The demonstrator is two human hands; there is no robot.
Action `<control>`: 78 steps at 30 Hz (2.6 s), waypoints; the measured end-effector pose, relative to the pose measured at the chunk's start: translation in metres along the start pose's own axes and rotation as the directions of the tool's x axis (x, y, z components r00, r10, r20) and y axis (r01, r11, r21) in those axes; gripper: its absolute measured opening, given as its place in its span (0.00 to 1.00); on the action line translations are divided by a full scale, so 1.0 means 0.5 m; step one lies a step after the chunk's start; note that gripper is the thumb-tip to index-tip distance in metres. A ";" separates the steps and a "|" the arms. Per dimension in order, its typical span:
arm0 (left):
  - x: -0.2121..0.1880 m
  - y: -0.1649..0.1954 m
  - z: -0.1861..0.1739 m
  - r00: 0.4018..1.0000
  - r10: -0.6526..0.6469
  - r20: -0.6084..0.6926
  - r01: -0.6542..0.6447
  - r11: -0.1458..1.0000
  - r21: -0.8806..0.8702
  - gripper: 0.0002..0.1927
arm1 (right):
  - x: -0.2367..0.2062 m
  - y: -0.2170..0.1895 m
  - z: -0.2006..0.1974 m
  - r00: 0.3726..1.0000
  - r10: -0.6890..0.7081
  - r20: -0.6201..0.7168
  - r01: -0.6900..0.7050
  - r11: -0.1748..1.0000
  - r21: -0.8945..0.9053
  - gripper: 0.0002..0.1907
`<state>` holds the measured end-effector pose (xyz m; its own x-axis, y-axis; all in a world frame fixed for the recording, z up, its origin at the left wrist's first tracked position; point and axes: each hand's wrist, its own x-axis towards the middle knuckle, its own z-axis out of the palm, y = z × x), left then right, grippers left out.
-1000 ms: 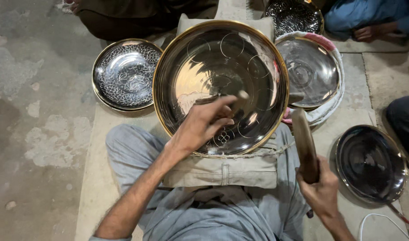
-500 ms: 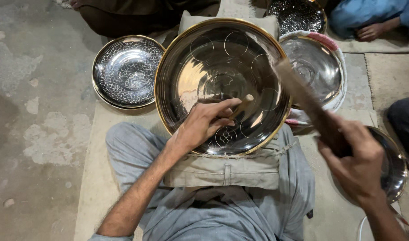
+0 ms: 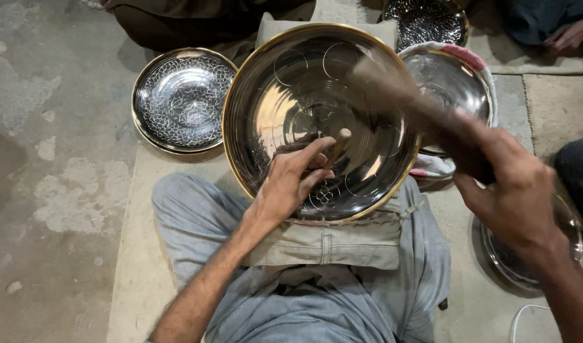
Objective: The person sits on the floor and uses a wooden mallet to hammer a small metal punch against the interior surface of a large silver bowl. They repeatedly strike the punch to create a pattern of small indentations on the bowl's surface.
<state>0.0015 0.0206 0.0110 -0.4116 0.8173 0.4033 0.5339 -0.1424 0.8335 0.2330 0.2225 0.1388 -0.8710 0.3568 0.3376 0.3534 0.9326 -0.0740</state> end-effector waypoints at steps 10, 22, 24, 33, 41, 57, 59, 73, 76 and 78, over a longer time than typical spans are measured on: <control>-0.024 0.019 0.024 0.979 -0.122 -0.161 0.118 0.992 -0.038 0.29 | 0.068 -0.025 -0.032 0.981 -0.056 0.186 0.098 0.970 -0.222 0.41; -0.047 0.006 0.055 0.944 -0.208 -0.255 0.188 0.977 -0.102 0.29 | 0.120 -0.073 -0.048 0.957 -0.179 0.229 0.261 0.877 -0.404 0.39; -0.050 0.010 0.055 0.932 -0.199 -0.303 0.187 0.980 -0.067 0.31 | 0.129 -0.082 -0.050 0.946 -0.062 0.319 0.132 0.970 -0.203 0.39; -0.053 0.020 0.058 0.916 -0.267 -0.300 0.234 0.962 -0.141 0.28 | 0.134 -0.093 -0.046 0.894 -0.219 0.391 0.411 0.749 -0.520 0.34; -0.046 0.020 0.044 0.950 -0.187 -0.249 0.167 0.981 -0.097 0.29 | 0.113 -0.075 -0.048 0.918 -0.092 0.385 0.281 0.837 -0.469 0.33; -0.012 0.018 0.011 1.000 -0.003 0.015 0.004 0.997 -0.074 0.27 | 0.008 -0.023 -0.005 0.982 0.052 0.182 0.022 0.923 -0.383 0.37; -0.002 0.017 0.007 0.994 -0.013 0.106 0.017 0.999 -0.043 0.28 | -0.020 -0.029 0.007 0.997 0.070 0.028 -0.071 0.997 0.032 0.39; 0.041 0.006 -0.010 0.904 0.104 0.415 -0.109 0.994 -0.013 0.29 | -0.218 -0.007 0.139 0.939 0.318 -0.128 -0.254 0.897 0.363 0.34; 0.048 0.003 -0.014 0.873 0.120 0.472 -0.157 0.987 0.039 0.27 | -0.276 0.017 0.186 0.942 0.301 -0.146 -0.242 0.915 0.323 0.32; 0.049 0.001 -0.013 0.855 0.150 0.496 -0.211 0.975 0.068 0.29 | -0.305 0.023 0.222 0.908 0.258 -0.329 -0.150 0.935 0.321 0.32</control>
<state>-0.0129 0.0371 0.0239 0.0948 0.9545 0.2827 0.6577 -0.2732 0.7020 0.3321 0.1850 -0.0178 -0.5877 0.5469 0.5963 0.3514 0.8364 -0.4207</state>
